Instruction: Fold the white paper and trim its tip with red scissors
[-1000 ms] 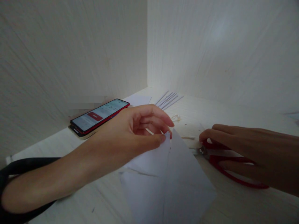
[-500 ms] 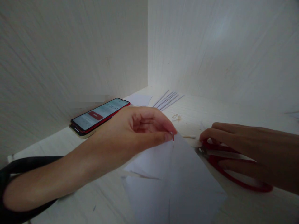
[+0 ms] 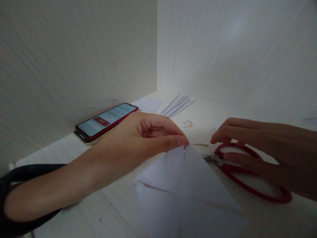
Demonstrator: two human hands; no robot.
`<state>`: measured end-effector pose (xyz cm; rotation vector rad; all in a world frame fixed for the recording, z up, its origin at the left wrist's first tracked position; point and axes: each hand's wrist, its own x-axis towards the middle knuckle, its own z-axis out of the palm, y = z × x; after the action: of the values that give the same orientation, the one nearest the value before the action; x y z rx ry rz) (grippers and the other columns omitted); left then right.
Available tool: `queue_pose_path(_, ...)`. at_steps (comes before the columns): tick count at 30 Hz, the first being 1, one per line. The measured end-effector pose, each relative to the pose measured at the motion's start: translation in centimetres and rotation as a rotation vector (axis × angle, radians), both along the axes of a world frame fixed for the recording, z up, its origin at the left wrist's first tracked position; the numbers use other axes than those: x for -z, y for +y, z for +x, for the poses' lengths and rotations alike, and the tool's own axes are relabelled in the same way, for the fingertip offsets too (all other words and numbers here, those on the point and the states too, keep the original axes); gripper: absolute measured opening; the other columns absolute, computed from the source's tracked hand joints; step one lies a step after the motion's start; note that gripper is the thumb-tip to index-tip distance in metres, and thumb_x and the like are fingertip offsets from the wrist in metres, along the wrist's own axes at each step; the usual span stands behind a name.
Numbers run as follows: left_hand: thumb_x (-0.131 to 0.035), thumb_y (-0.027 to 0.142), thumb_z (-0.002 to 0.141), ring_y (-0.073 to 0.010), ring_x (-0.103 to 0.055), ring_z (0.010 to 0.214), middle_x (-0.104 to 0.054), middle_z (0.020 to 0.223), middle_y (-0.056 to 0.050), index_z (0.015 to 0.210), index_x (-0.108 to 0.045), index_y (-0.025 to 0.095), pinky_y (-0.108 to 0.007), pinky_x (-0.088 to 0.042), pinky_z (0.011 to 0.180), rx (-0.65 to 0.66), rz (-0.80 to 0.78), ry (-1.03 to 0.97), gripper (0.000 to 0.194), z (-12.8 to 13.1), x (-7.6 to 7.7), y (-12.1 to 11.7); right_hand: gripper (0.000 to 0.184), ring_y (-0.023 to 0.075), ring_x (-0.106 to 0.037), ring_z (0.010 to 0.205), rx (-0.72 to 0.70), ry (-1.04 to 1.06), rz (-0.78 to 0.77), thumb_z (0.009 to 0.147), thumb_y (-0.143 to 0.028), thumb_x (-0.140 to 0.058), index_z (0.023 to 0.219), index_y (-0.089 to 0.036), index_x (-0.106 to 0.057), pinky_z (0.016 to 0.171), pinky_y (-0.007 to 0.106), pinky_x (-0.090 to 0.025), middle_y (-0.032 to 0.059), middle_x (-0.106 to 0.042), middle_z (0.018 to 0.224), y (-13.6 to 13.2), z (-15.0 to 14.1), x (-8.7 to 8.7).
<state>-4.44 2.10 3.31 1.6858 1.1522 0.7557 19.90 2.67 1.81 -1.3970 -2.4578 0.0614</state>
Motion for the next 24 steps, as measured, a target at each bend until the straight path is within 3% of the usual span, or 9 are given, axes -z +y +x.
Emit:
queue_pose_path(3,-0.066,0.023,0.078,-0.0059,-0.06,0.065,-0.069,0.069,0.007,0.069,-0.073,0.023,-0.01,-0.044,0.056,0.018,-0.006,-0.05,0.012,0.1,-0.1,0.0,0.019,0.0104,-0.06,0.076,-0.015,0.041,-0.211,0.093,-0.029,-0.043,0.085,-0.033,-0.059,0.065,0.025,-0.042,-0.0059,-0.064,0.085,-1.6,-1.5,-1.8)
queue_pose_path(6,-0.066,0.018,0.076,-0.0038,-0.059,0.061,-0.068,0.065,0.008,0.066,-0.073,0.022,-0.007,-0.043,0.055,0.028,-0.013,-0.086,0.013,0.1,-0.2,-0.1,0.024,0.0133,-0.056,0.068,-0.029,0.135,-0.368,0.094,-0.034,-0.042,0.073,-0.029,-0.054,0.059,0.026,-0.043,-0.0031,-0.059,0.073,-3.5,-2.8,-2.6)
queue_pose_path(10,-0.068,0.024,0.075,-0.0046,-0.06,0.062,-0.068,0.068,0.007,0.069,-0.073,0.023,-0.007,-0.044,0.054,0.021,-0.001,-0.068,0.008,0.1,0.0,-0.1,0.018,0.019,-0.058,0.087,0.099,0.125,-0.36,0.084,-0.036,-0.052,0.069,-0.026,-0.049,0.061,0.03,-0.048,-0.0042,-0.063,0.096,-5.0,-3.5,-2.7)
queue_pose_path(13,-0.067,0.02,0.075,-0.003,-0.06,0.059,-0.066,0.063,0.008,0.067,-0.07,0.021,-0.005,-0.043,0.051,0.009,-0.035,-0.101,0.008,0.2,0.1,0.0,0.015,0.0213,-0.061,0.09,0.107,0.036,-0.345,0.082,-0.034,-0.05,0.069,-0.026,-0.051,0.066,0.034,-0.051,-0.0041,-0.064,0.104,-4.1,-2.8,-2.4)
queue_pose_path(16,-0.065,0.01,0.072,-0.0006,-0.059,0.054,-0.066,0.062,0.011,0.073,-0.067,0.02,-0.003,-0.041,0.048,-0.02,-0.057,-0.158,0.01,0.3,0.2,-0.1,0.02,0.0154,-0.061,0.067,0.033,0.073,-0.387,0.079,-0.042,-0.049,0.069,-0.028,-0.058,0.049,0.024,-0.046,-0.0015,-0.066,0.08,-2.0,-1.6,-1.6)
queue_pose_path(19,-0.065,0.011,0.069,-0.0044,-0.065,0.068,-0.071,0.087,0.01,0.089,-0.064,0.022,-0.007,-0.047,0.054,-0.036,-0.026,-0.14,0.023,0.4,0.1,-0.4,0.017,0.0072,-0.05,0.044,-0.048,0.125,-0.474,0.077,-0.035,-0.047,0.068,-0.027,-0.059,0.038,0.017,-0.037,-0.0046,-0.058,0.058,-0.4,-0.9,-0.9)
queue_pose_path(21,-0.067,0.017,0.071,-0.0089,-0.067,0.083,-0.071,0.1,0.007,0.097,-0.063,0.024,-0.012,-0.052,0.064,-0.006,-0.039,-0.094,0.027,0.3,0.1,-0.4,0.018,0.0058,-0.046,0.039,-0.083,0.141,-0.534,0.077,-0.036,-0.047,0.069,-0.026,-0.059,0.034,0.015,-0.032,-0.0054,-0.056,0.055,0.0,-1.1,-0.5)
queue_pose_path(24,-0.067,0.027,0.077,-0.0101,-0.066,0.087,-0.07,0.097,0.007,0.095,-0.064,0.028,-0.014,-0.051,0.069,0.143,-0.072,0.03,0.018,-0.1,0.4,-0.4,0.026,0.0088,-0.047,0.041,-0.087,0.197,-0.491,0.076,-0.046,-0.049,0.069,-0.023,-0.058,0.033,0.017,-0.031,-0.0028,-0.05,0.049,-0.2,-1.7,0.0)
